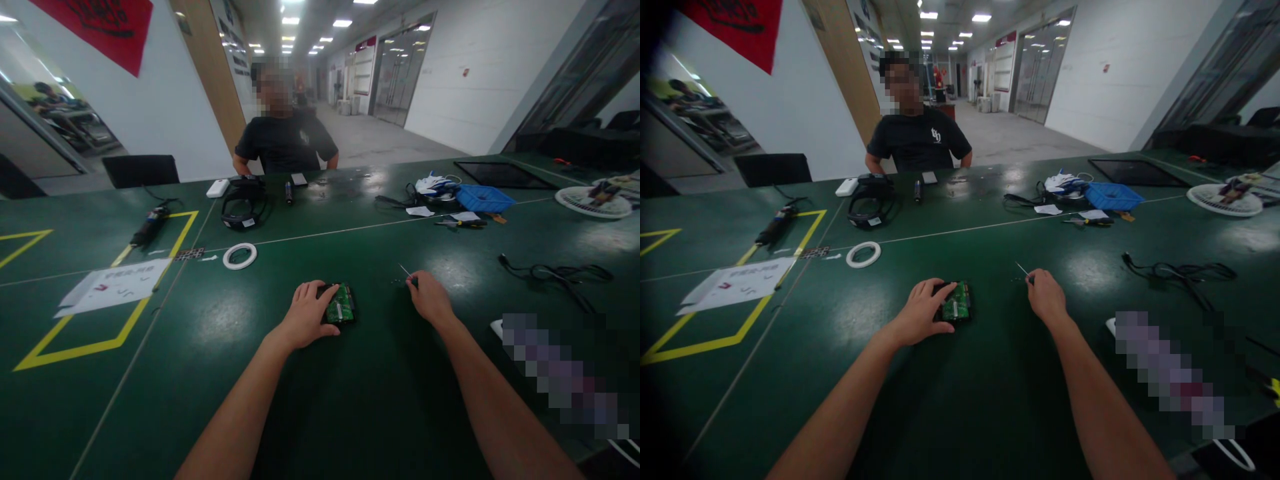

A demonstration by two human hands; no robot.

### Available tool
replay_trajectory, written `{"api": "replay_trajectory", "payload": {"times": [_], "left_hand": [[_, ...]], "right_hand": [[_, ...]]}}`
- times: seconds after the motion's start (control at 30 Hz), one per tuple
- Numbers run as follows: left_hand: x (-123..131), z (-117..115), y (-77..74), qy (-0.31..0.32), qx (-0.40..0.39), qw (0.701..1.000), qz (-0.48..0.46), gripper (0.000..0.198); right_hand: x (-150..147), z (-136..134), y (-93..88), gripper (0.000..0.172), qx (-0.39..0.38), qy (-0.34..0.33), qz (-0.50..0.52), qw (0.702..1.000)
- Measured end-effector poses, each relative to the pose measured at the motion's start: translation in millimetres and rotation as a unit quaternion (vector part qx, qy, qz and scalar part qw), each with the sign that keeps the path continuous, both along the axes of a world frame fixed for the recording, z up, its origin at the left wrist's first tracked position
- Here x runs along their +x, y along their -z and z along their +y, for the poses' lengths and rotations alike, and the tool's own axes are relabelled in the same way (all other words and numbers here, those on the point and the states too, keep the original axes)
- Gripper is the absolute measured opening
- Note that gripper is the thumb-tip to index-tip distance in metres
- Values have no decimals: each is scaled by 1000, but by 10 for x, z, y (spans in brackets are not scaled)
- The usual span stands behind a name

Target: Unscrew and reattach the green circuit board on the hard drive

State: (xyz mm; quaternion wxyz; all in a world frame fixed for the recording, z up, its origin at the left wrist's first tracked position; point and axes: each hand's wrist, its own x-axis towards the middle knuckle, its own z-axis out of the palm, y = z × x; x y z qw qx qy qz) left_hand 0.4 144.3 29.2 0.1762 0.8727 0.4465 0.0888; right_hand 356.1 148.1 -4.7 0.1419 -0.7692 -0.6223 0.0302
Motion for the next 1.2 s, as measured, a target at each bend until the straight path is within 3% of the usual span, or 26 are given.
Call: {"api": "replay_trajectory", "payload": {"times": [0.17, 0.33, 0.63, 0.8, 1.0, 1.2], "left_hand": [[-3, -2, -13, 3, 3, 1000, 2, 97], [-6, 6, -22, 0, -3, 1000, 4, 98], [-13, 5, -29, 0, -11, 1000, 1, 98], [-13, 6, -17, 1, 2, 1000, 1, 99], [-2, 3, -33, 0, -1, 1000, 1, 99], [-8, -2, -36, 0, 0, 1000, -3, 98]], "right_hand": [[-104, -11, -60, 17, 4, -25, 21, 999], [40, -23, -104, 19, 22, 19, 7, 1000], [-116, -17, -53, 21, 13, -67, 23, 997], [-122, -7, -40, 19, 19, -51, 11, 998], [26, -18, -42, 22, 40, 19, 27, 999], [-19, 25, -34, 18, 45, -56, 6, 997]]}}
